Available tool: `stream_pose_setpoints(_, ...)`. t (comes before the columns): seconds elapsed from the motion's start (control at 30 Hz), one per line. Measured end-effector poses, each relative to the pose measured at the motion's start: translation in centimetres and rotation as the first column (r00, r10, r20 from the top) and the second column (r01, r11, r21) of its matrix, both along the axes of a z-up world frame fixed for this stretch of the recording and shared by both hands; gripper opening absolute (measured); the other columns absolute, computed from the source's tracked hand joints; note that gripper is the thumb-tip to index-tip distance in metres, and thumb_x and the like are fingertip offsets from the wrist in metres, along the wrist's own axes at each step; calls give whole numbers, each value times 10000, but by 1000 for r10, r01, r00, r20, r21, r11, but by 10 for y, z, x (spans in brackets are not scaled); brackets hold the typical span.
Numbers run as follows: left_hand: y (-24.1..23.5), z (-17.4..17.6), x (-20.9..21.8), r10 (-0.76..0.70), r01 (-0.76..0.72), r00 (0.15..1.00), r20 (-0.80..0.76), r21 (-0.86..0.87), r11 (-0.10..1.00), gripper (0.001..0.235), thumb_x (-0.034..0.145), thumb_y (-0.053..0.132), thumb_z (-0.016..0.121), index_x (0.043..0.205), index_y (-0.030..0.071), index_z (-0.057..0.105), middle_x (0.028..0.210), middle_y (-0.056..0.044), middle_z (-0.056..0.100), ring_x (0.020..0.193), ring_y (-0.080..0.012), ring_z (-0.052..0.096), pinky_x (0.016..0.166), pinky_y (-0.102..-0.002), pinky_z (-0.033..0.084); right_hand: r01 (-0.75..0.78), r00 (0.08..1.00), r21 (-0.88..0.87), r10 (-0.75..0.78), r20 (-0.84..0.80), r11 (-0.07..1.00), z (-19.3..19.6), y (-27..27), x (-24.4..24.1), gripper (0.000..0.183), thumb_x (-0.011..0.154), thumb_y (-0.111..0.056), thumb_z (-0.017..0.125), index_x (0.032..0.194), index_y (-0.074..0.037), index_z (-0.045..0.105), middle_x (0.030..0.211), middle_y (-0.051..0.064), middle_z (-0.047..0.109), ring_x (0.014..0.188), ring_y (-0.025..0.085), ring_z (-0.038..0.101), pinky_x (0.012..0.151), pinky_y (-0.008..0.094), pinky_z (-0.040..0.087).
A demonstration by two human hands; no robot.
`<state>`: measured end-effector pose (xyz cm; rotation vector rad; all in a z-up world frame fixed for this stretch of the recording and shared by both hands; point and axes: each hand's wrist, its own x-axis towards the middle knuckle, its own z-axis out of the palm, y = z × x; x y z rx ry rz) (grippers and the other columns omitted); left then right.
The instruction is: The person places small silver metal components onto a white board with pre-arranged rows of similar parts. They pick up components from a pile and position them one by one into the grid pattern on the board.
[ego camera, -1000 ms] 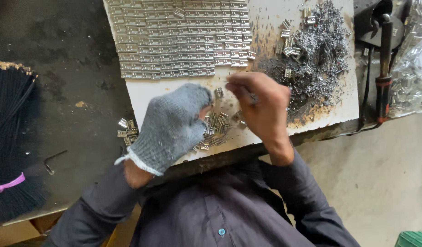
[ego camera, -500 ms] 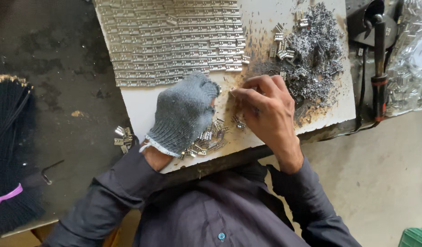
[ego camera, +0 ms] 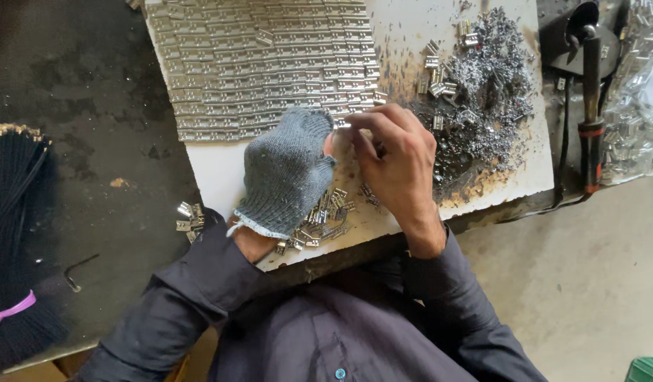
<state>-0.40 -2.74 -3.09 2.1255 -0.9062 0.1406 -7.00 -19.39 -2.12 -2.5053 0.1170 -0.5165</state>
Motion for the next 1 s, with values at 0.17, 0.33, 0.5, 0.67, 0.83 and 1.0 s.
stream_pose_setpoints(0.17,-3,-2,1,13,-13,1000,3,-4,1000,241,1075,266,638,976,51,681,915,-116,632,683,-285,650,608,-395,512,13,998,35,-11,-65,999,1,-2,3,195,920,-54,778,1111,-69,740,1003,39,736,753,177,656,681,334,530)
stream_pose_setpoints(0.33,14,18,9,-214,221,974,-79,95,971,177,967,213,678,964,36,688,881,-125,637,705,-278,647,601,-366,527,-94,989,-30,90,-117,995,26,-14,-18,149,932,-117,792,1073,-86,754,996,52,714,816,194,659,680,345,516)
stream_pose_setpoints(0.5,24,22,0,-268,277,960,-79,175,945,142,819,157,742,908,55,702,913,-137,652,857,-336,661,696,-428,545,-226,938,-130,180,-296,966,32,-15,-50,153,822,-108,771,974,-111,767,949,58,703,868,242,658,733,368,530)
stream_pose_setpoints(0.67,6,10,3,-212,230,967,-141,121,966,126,884,138,718,973,48,712,907,-138,649,819,-290,671,716,-406,556,-169,966,-95,146,-214,981,24,-17,-42,75,916,-57,740,978,-88,709,1027,53,707,948,235,671,809,357,536)
stream_pose_setpoints(0.83,-2,13,0,-157,164,984,-81,88,983,216,924,255,770,914,50,702,873,-129,642,790,-302,665,678,-421,530,-113,994,-198,112,-13,974,15,-19,-31,160,926,-51,780,1073,-85,727,1106,68,709,1004,269,673,841,373,546)
stream_pose_setpoints(1.0,3,13,2,-241,241,970,-23,-6,971,165,922,197,739,984,52,690,943,-119,637,825,-300,665,694,-412,535,-27,998,-84,22,-59,996,12,-18,-41,235,848,-62,817,1073,-75,748,1100,75,703,1024,288,657,860,393,546)
